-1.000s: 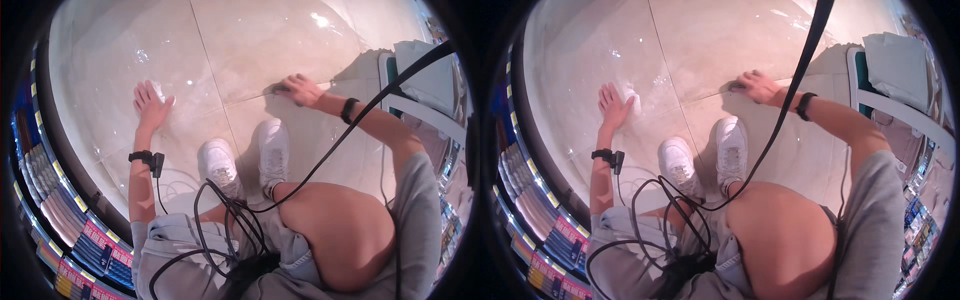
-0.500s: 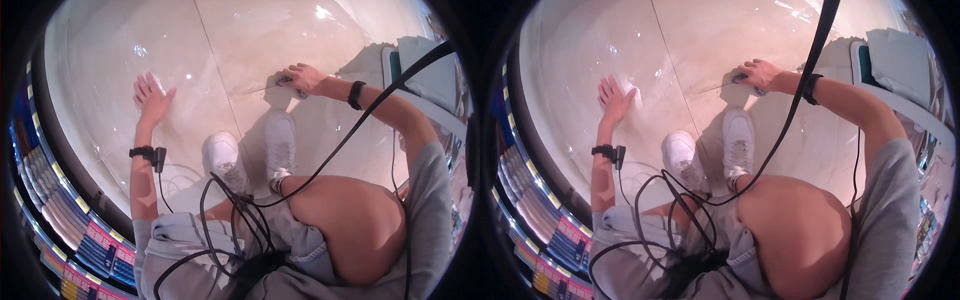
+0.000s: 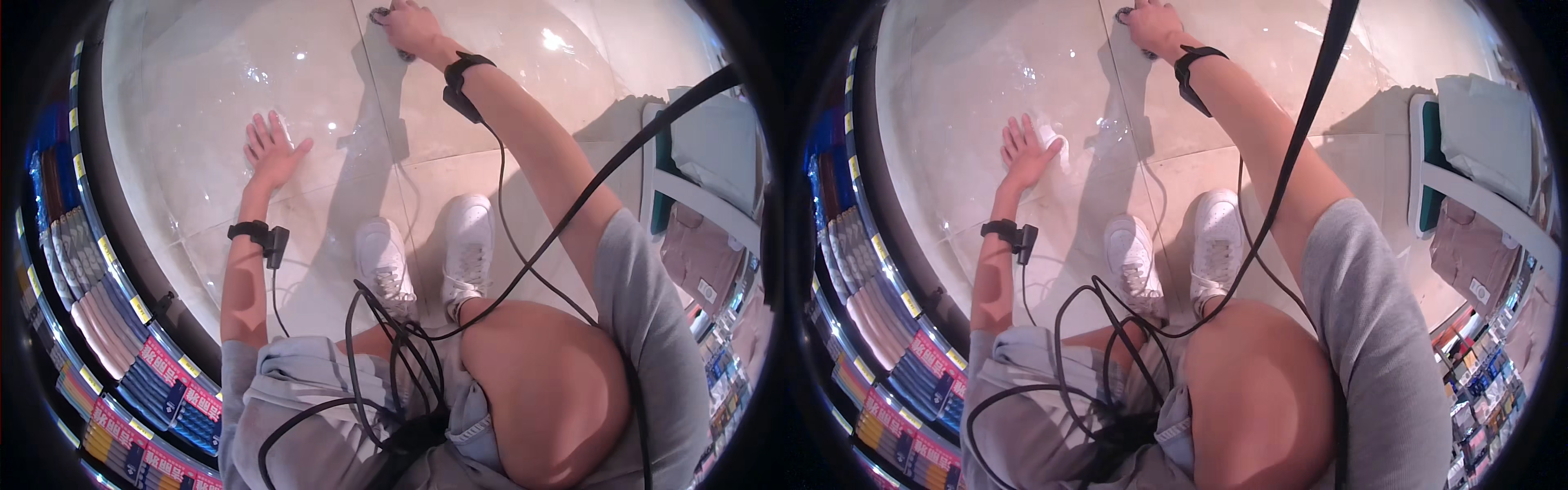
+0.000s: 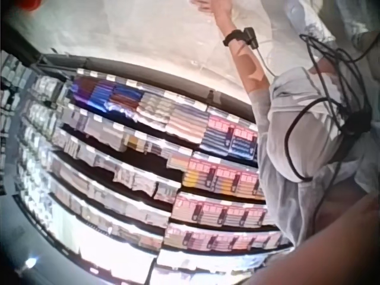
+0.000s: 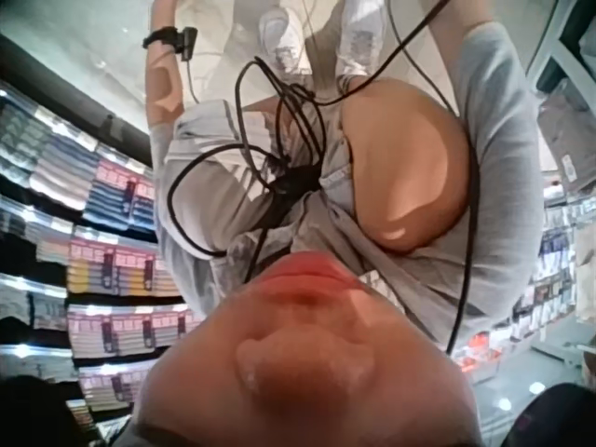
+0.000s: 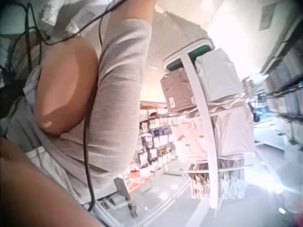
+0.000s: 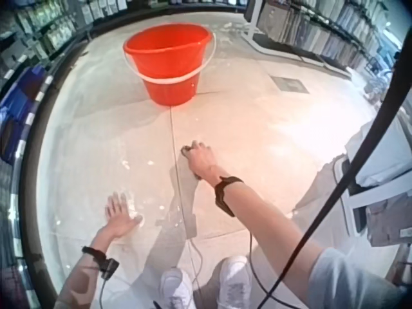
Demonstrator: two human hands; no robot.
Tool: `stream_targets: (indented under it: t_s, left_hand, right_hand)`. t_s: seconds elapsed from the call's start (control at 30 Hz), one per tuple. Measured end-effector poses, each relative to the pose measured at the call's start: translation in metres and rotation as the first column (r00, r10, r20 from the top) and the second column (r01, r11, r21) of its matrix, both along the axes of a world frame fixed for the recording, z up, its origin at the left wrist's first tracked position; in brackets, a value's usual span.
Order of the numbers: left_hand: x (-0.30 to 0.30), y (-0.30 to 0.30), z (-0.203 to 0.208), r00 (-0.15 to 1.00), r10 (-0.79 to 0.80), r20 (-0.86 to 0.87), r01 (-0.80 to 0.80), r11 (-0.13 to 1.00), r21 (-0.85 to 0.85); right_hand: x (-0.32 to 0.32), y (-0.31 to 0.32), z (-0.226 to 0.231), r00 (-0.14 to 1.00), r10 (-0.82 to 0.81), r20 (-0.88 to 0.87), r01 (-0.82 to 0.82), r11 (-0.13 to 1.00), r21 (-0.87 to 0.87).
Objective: The person is cleaning the floor in a supermarket.
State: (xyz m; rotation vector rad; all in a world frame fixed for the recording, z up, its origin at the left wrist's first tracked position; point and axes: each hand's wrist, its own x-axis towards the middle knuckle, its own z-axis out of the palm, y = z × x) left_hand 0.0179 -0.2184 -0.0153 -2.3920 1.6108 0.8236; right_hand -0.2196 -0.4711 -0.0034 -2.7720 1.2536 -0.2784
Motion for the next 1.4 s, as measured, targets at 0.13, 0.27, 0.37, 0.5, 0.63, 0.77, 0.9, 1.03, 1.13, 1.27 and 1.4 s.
stream_targets:
  t_s: [0.13, 0.27, 0.37, 0.5, 0.63, 0.77, 0.9, 1.03, 1.13, 1.27, 1.4]
  left_hand:
    - [0.009, 0.010, -0.005, 1.000, 0.014, -0.002, -0.014, 1.000, -0.004]
    - [0.017, 0.018, 0.000, 0.999, 0.023, 0.029, -0.022, 0.999, -0.024]
    - [0.015, 0.011, 0.002, 0.999, 0.010, 0.036, -0.010, 1.000, 0.016]
    - [-0.005, -0.003, -0.009, 1.000, -0.024, 0.012, 0.024, 1.000, -0.015]
    - [0.008, 0.010, 0.001, 0.999, 0.017, 0.045, -0.018, 1.000, 0.023]
    - [0.018, 0.021, 0.001, 0.996, 0.020, 0.091, -0.019, 1.000, -0.008]
    - [0.001, 0.004, -0.007, 0.998, 0.004, 0.057, -0.003, 1.000, -0.027]
    - [0.016, 0.024, 0.004, 0.995, 0.035, 0.095, -0.037, 0.999, 0.019]
    - [0.014, 0.022, 0.007, 0.996, 0.036, 0.083, -0.037, 0.999, 0.012]
    - [-0.030, -0.028, -0.017, 0.999, -0.023, -0.043, 0.019, 0.996, -0.088]
    - [0.019, 0.023, 0.001, 0.983, 0.020, 0.180, -0.028, 0.999, 0.044]
  right_hand:
    - [-0.002, 0.074, -0.025, 0.958, 0.284, 0.034, -0.286, 0.953, 0.104]
    - [-0.050, 0.183, -0.029, 0.693, 0.650, 0.312, -0.710, 0.690, 0.140]
    - [-0.042, 0.143, -0.022, 0.690, 0.629, 0.358, -0.717, 0.661, 0.221]
    - [-0.036, 0.110, -0.025, 0.983, 0.103, 0.151, -0.146, 0.941, 0.307]
    - [-0.043, 0.159, -0.003, 0.754, 0.601, 0.265, -0.648, 0.613, 0.453]
    - [-0.043, 0.122, -0.008, 0.897, 0.395, 0.200, -0.440, 0.843, 0.310]
    - [-0.118, 0.055, -0.033, 0.949, -0.168, 0.268, 0.187, 0.981, -0.049]
    - [-0.208, 0.046, -0.031, 0.922, -0.368, 0.121, 0.382, 0.914, -0.136]
    - [-0.325, 0.034, -0.060, 0.576, -0.810, 0.110, 0.802, 0.586, 0.115]
    - [-0.490, -0.004, -0.068, 0.654, -0.740, 0.158, 0.730, 0.672, 0.127]
    - [-0.224, 0.094, -0.068, 0.955, -0.289, 0.073, 0.298, 0.931, -0.212]
